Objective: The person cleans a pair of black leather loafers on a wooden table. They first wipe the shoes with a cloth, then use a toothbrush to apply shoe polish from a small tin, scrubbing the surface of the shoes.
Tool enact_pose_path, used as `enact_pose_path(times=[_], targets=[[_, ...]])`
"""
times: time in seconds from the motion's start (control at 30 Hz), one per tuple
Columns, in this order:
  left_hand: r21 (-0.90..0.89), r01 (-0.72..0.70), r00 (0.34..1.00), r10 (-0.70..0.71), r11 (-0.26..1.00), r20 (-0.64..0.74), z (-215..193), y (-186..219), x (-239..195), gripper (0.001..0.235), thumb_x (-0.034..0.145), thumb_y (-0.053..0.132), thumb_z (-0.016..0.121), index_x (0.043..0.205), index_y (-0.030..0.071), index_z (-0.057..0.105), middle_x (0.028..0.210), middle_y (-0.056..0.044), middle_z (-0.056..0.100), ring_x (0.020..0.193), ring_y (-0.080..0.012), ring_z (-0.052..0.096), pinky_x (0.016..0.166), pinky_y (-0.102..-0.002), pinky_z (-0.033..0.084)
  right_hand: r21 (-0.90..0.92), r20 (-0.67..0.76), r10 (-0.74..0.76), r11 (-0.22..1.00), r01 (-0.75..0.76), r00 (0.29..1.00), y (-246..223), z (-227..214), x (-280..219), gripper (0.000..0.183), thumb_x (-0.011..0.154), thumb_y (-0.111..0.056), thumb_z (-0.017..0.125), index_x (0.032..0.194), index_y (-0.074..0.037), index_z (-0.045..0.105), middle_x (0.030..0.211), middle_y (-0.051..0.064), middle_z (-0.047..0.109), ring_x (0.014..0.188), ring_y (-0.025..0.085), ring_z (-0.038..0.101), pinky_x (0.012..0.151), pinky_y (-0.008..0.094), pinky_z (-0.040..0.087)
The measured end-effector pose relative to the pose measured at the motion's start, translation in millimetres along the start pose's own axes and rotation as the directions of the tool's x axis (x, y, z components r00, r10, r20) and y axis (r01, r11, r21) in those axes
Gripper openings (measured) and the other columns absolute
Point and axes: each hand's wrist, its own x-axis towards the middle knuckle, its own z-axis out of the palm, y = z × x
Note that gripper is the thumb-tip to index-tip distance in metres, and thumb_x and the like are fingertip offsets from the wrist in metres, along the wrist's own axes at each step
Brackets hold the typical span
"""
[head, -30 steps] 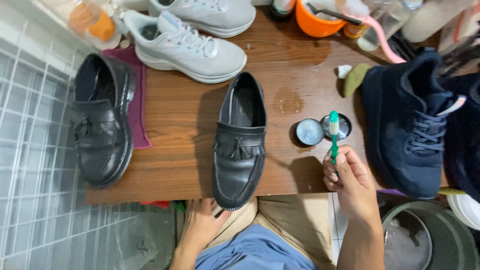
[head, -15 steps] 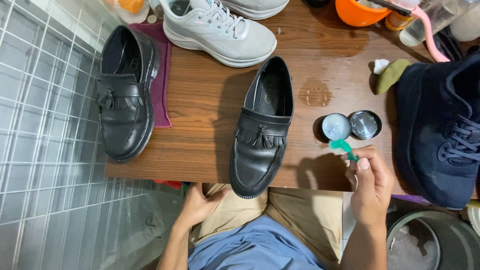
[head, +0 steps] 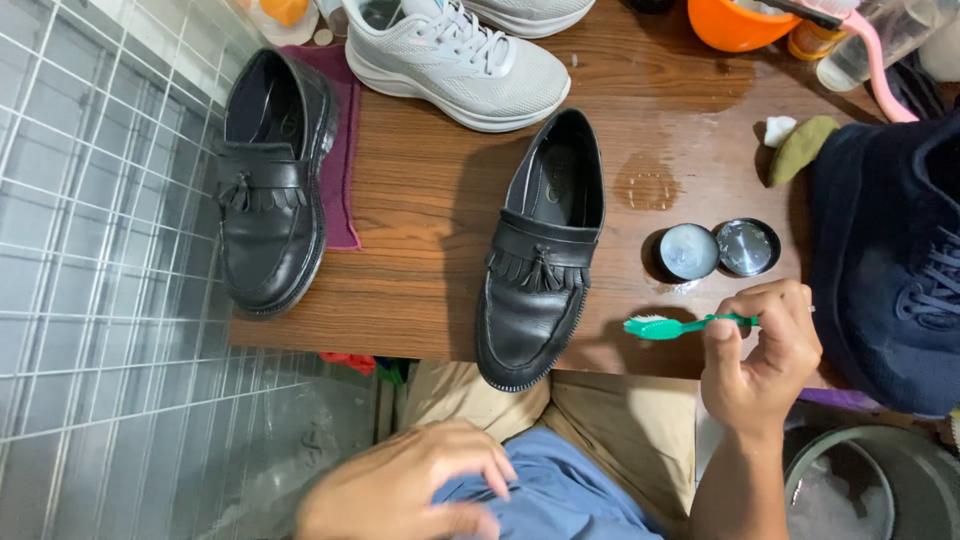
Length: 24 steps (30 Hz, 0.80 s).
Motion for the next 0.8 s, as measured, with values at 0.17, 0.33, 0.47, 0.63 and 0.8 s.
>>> enact_pose_path(times=[0.17, 0.33, 0.47, 0.63, 0.8], targets=[[-0.162, -0.666, 0.746, 0.655, 0.728, -0.120, -55.4, 67.2, 0.9, 0.040, 0.114, 0.036, 0.043, 0.119, 0.001, 0.063, 0.118, -0.014, 0.070, 0.113, -0.0322, 0.074, 0.104, -0.047, 0.062, 0.026, -0.063, 0.005, 1.000, -0.003, 0.998, -0.7, -10.8, -7.8, 0.049, 0.107, -0.043, 0.047, 0.082, -0.001, 0.053, 0.080, 0.011, 0.050, 0.083, 0.026, 0.045, 0.085, 0.038, 0.035], [0.221, -0.471, 0.639, 0.503, 0.854, -0.582, -87.4, 102.3, 33.6, 0.042, 0.110, 0.027, 0.030, 0.080, 0.008, 0.053, 0.060, 0.001, 0.046, 0.058, -0.0134, 0.054, 0.076, -0.030, 0.061, 0.005, -0.122, 0.043, 0.999, -0.042, 0.992, 6.1, -24.0, -20.8, 0.052, 0.110, -0.042, 0.040, 0.081, 0.000, 0.051, 0.081, 0.012, 0.049, 0.084, 0.028, 0.047, 0.084, 0.040, 0.035], [0.360, -0.410, 0.738, 0.537, 0.838, -0.410, -126.0, 115.6, 80.1, 0.025, 0.112, 0.016, 0.028, 0.114, 0.003, 0.049, 0.088, -0.008, 0.060, 0.065, -0.0142, 0.055, 0.064, -0.028, 0.051, -0.061, -0.165, 0.033, 0.997, -0.044, 0.986, 12.2, -28.5, -29.3, 0.051, 0.109, -0.041, 0.042, 0.080, 0.000, 0.052, 0.081, 0.013, 0.049, 0.082, 0.029, 0.046, 0.084, 0.041, 0.036], [0.543, -0.035, 0.984, 0.125, 0.839, -0.129, -160.1, 107.2, 145.3, 0.042, 0.085, -0.008, 0.034, 0.124, 0.006, 0.043, 0.114, -0.019, 0.060, 0.105, -0.0310, 0.061, 0.090, -0.044, 0.046, -0.127, -0.208, -0.056, 0.991, 0.030, 0.977, 19.7, -34.3, -29.8, 0.055, 0.101, -0.046, 0.042, 0.076, 0.002, 0.054, 0.072, 0.013, 0.049, 0.071, 0.028, 0.047, 0.083, 0.042, 0.034], [0.674, 0.384, 0.852, -0.524, 0.631, 0.005, -160.5, 160.1, 184.0, 0.070, 0.100, 0.067, 0.022, 0.094, 0.005, 0.055, 0.099, -0.008, 0.058, 0.089, -0.0240, 0.052, 0.082, -0.038, 0.041, -0.187, -0.252, -0.102, 0.981, 0.055, 0.962, 30.0, -33.7, -36.7, 0.054, 0.100, -0.045, 0.043, 0.076, 0.002, 0.054, 0.072, 0.015, 0.048, 0.072, 0.031, 0.046, 0.079, 0.043, 0.036]])
